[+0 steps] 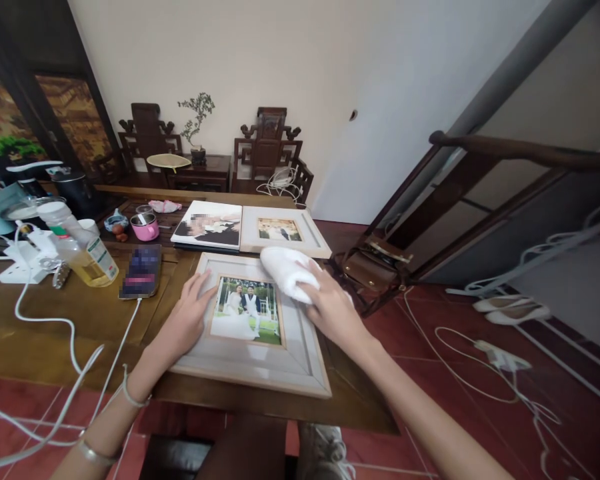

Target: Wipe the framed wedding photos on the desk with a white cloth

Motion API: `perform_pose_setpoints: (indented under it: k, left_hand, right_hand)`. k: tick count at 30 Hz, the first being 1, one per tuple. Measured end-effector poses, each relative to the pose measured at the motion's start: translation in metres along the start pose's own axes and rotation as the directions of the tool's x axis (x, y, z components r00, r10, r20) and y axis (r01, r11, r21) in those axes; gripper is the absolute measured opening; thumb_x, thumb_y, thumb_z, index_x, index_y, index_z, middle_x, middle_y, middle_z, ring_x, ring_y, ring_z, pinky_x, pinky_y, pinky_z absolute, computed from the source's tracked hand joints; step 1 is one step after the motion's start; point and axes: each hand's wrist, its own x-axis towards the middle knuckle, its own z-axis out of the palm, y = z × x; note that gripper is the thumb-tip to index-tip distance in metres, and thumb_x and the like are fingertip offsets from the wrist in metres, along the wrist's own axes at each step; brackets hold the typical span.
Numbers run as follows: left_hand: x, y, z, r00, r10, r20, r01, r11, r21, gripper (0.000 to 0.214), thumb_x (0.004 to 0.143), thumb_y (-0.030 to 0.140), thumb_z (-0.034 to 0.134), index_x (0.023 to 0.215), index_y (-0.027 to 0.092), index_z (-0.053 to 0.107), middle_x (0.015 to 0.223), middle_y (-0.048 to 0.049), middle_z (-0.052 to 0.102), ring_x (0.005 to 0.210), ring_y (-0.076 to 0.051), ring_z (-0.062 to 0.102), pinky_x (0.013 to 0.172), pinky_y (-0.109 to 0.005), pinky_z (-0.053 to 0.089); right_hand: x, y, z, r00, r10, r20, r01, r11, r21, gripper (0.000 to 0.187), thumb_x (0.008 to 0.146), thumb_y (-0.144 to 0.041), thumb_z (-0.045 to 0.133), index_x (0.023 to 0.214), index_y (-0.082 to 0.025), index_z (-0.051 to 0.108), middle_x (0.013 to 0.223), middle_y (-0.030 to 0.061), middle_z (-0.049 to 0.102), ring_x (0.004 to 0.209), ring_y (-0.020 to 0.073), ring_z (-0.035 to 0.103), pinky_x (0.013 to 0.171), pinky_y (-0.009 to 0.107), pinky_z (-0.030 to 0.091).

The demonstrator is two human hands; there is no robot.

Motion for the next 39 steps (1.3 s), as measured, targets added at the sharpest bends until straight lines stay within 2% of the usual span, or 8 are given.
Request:
perform_pose_setpoints:
  k: [2,8,18,22,27,32,35,39]
  left_hand:
    - [0.001,0.001,0.002,0.999,-0.027,0.044,0.027,1.000,0.011,0.066,0.076,-0.007,0.033,0.135,0.017,0.052,0.156,-0.0131,0.035,0.148,-0.028,0.021,0.115,-0.058,0.032]
    - [0.003,-0.003,0.009,0.996,-0.070,0.052,0.069,0.998,0.011,0.066,0.079,-0.004,0.034,0.141,0.014,0.047,0.157,-0.0135,0.035,0.149,-0.025,0.023,0.120,-0.052,0.026]
    - [0.009,-0.005,0.014,0.997,-0.079,-0.012,0.080,0.996,0.046,0.053,0.082,0.000,0.038,0.132,0.009,0.055,0.138,-0.0218,0.051,0.142,-0.030,0.035,0.116,-0.050,0.034]
    - [0.011,-0.008,0.011,0.998,-0.057,0.029,0.057,0.998,0.020,0.056,0.084,0.000,0.036,0.135,0.014,0.052,0.147,-0.0177,0.045,0.145,-0.029,0.032,0.118,-0.051,0.030]
    - [0.011,-0.012,0.011,0.999,-0.042,0.032,0.042,0.999,-0.010,0.058,0.084,0.000,0.036,0.138,0.015,0.051,0.151,-0.0154,0.043,0.146,-0.026,0.031,0.120,-0.051,0.028]
    - [0.014,-0.015,0.015,0.995,-0.096,0.006,0.096,0.995,-0.026,0.062,0.082,0.000,0.034,0.142,0.010,0.046,0.153,-0.0174,0.041,0.145,-0.025,0.034,0.120,-0.048,0.028]
    - [0.013,-0.016,0.018,0.994,-0.106,-0.002,0.106,0.994,-0.011,0.066,0.080,-0.002,0.033,0.143,0.013,0.046,0.153,-0.0143,0.041,0.146,-0.024,0.033,0.120,-0.046,0.029]
    - [0.012,-0.015,0.021,0.995,-0.095,0.010,0.094,0.995,0.022,0.068,0.080,-0.004,0.033,0.145,0.014,0.043,0.155,-0.0133,0.039,0.147,-0.024,0.030,0.120,-0.048,0.028]
  right_hand:
    - [0.018,-0.003,0.001,1.000,0.023,-0.020,-0.025,0.997,-0.071,0.059,0.069,0.007,0.045,0.117,-0.017,0.069,0.152,0.0127,0.045,0.146,0.0337,0.027,0.115,0.059,0.029]
    - [0.029,-0.029,0.010,0.979,0.009,0.205,0.025,0.986,-0.162,0.055,0.074,0.004,0.050,0.121,-0.018,0.069,0.144,0.0154,0.054,0.139,0.0399,0.037,0.110,0.064,0.031]
    - [-0.045,-0.089,-0.066,0.861,-0.158,0.483,0.134,0.987,0.083,0.059,0.066,0.003,0.047,0.112,-0.023,0.073,0.132,0.0130,0.064,0.128,0.0380,0.053,0.102,0.059,0.047]
    - [-0.039,-0.083,-0.049,0.897,-0.047,0.440,0.042,0.999,0.021,0.069,0.060,0.005,0.048,0.119,-0.023,0.070,0.138,0.0125,0.059,0.136,0.0400,0.042,0.107,0.062,0.040]
    - [0.000,-0.052,-0.013,0.964,0.070,0.257,-0.044,0.994,-0.104,0.060,0.070,0.001,0.053,0.128,-0.015,0.064,0.150,0.0202,0.045,0.141,0.0419,0.033,0.112,0.061,0.034]
    - [0.037,-0.024,0.007,0.982,0.070,0.175,-0.036,0.981,-0.191,0.049,0.080,-0.003,0.054,0.127,-0.011,0.064,0.143,0.0218,0.052,0.140,0.0385,0.036,0.114,0.058,0.032]
    - [0.025,-0.028,0.003,0.971,0.015,0.238,0.027,0.985,-0.173,0.048,0.076,0.001,0.052,0.121,-0.009,0.067,0.141,0.0230,0.054,0.139,0.0379,0.039,0.115,0.056,0.032]
    - [-0.022,-0.056,-0.028,0.936,-0.082,0.342,0.111,0.992,-0.067,0.052,0.068,0.004,0.050,0.113,-0.013,0.072,0.137,0.0223,0.057,0.136,0.0388,0.042,0.112,0.058,0.036]
